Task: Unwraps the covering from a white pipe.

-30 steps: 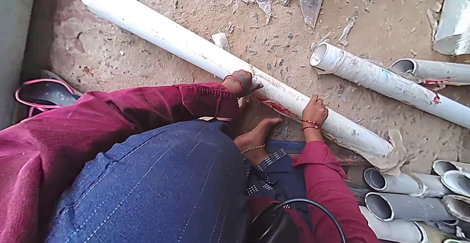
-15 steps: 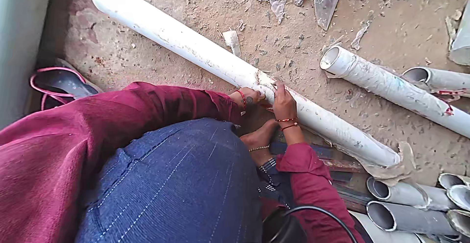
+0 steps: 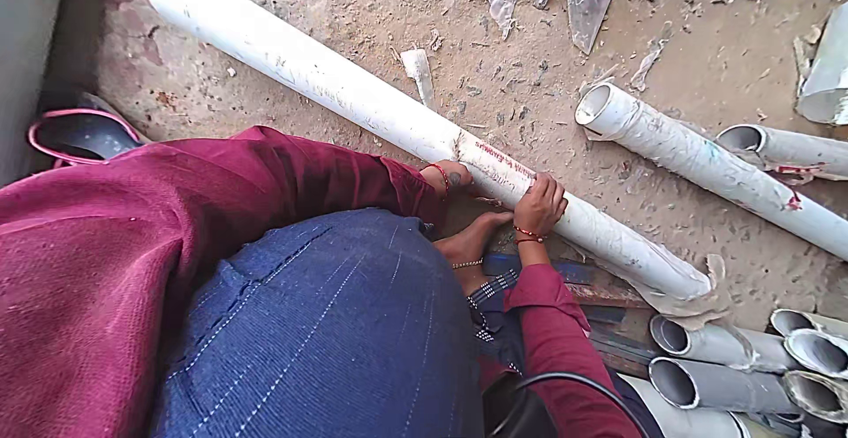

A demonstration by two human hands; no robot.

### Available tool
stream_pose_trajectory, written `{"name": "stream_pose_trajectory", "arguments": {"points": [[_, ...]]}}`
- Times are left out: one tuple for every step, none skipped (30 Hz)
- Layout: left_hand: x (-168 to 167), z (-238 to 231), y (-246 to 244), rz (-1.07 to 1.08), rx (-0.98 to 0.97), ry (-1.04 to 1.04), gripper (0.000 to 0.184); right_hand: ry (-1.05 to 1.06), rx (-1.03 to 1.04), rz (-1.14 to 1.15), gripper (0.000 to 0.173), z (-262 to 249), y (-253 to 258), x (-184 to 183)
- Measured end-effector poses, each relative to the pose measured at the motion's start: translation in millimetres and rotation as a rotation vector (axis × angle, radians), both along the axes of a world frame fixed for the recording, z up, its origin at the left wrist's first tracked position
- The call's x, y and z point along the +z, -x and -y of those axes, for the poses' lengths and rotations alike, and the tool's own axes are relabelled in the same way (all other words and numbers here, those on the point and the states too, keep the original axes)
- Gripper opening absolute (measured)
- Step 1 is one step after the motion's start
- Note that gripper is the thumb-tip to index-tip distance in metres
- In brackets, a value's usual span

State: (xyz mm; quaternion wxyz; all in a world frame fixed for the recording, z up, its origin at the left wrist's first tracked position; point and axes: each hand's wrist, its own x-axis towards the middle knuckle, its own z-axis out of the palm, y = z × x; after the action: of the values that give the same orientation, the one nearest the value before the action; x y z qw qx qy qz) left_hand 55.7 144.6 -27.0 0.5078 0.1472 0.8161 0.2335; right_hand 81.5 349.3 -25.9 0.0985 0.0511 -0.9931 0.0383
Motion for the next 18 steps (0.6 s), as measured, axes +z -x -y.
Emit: {"name": "stream_pose_trajectory", "arguments": {"points": [[1.8, -2.4, -2.2, 0.03, -0.012, 0.007, 0.03, 0.004, -0.003, -0.084, 0.024, 1.0, -0.4, -9.3], [3.4, -4.2, -3.0, 0.05, -0.022, 0.011, 0.034, 0.018, -0.01, -0.167, 0.023, 2.2, 2.3, -16.8], [4.2, -5.0, -3.7, 0.049, -0.04, 0.016, 0.038, 0.039, -0.025, -0.205, 0.023, 3.5, 7.3, -20.8], [4.2, -7.0, -6.1, 0.049, -0.074, 0.018, 0.042, 0.062, -0.047, -0.171, 0.027, 3.2, 13.2, -20.5], [3.7, -10.7, -11.2, 0.044, -0.112, 0.015, 0.045, 0.078, -0.069, -0.087, 0.033, 1.2, 20.0, -17.2], [3.8, -14.6, -16.2, 0.026, -0.166, -0.002, 0.046, 0.095, -0.087, 0.001, 0.037, -0.8, 28.7, -13.2], [5.5, -17.7, -17.6, -0.027, -0.22, -0.026, 0.043, 0.128, -0.089, 0.031, 0.037, -2.1, 41.9, -11.5], [10.1, -19.1, -15.5, -0.09, -0.266, -0.049, 0.039, 0.149, -0.093, 0.073, 0.037, -2.3, 55.2, -8.5], [18.5, -19.1, -11.8, -0.149, -0.291, -0.06, 0.037, 0.163, -0.103, 0.12, 0.036, -1.7, 66.4, -4.2], [31.6, -17.2, -6.3, -0.204, -0.321, -0.043, 0.034, 0.164, -0.122, 0.186, 0.037, -0.4, 76.6, 1.1], [46.0, -13.0, -2.0, -0.247, -0.324, -0.021, 0.033, 0.161, -0.149, 0.25, 0.038, 1.4, 85.3, 5.9], [46.3, -7.3, -3.0, -0.345, -0.252, -0.043, 0.031, 0.157, -0.18, 0.288, 0.038, 2.6, 91.7, 7.9], [42.5, -2.9, -5.7, -0.415, -0.14, -0.065, 0.031, 0.145, -0.215, 0.312, 0.038, 3.9, 96.3, 9.0], [44.2, -1.0, -7.1, -0.411, -0.028, -0.059, 0.033, 0.128, -0.244, 0.331, 0.039, 6.1, 99.8, 10.1], [47.6, -0.3, -7.4, -0.391, 0.068, -0.051, 0.038, 0.11, -0.257, 0.345, 0.039, 8.9, 103.2, 11.7], [48.0, 1.1, -7.3, -0.419, 0.142, -0.055, 0.04, 0.092, -0.254, 0.361, 0.039, 12.9, 106.1, 14.1], [47.0, 3.4, -6.8, -0.476, 0.207, -0.061, 0.041, 0.082, -0.235, 0.364, 0.038, 16.0, 106.0, 15.8], [44.8, 6.0, -5.3, -0.556, 0.258, -0.066, 0.043, 0.076, -0.199, 0.333, 0.036, 17.2, 101.5, 15.9]]}}
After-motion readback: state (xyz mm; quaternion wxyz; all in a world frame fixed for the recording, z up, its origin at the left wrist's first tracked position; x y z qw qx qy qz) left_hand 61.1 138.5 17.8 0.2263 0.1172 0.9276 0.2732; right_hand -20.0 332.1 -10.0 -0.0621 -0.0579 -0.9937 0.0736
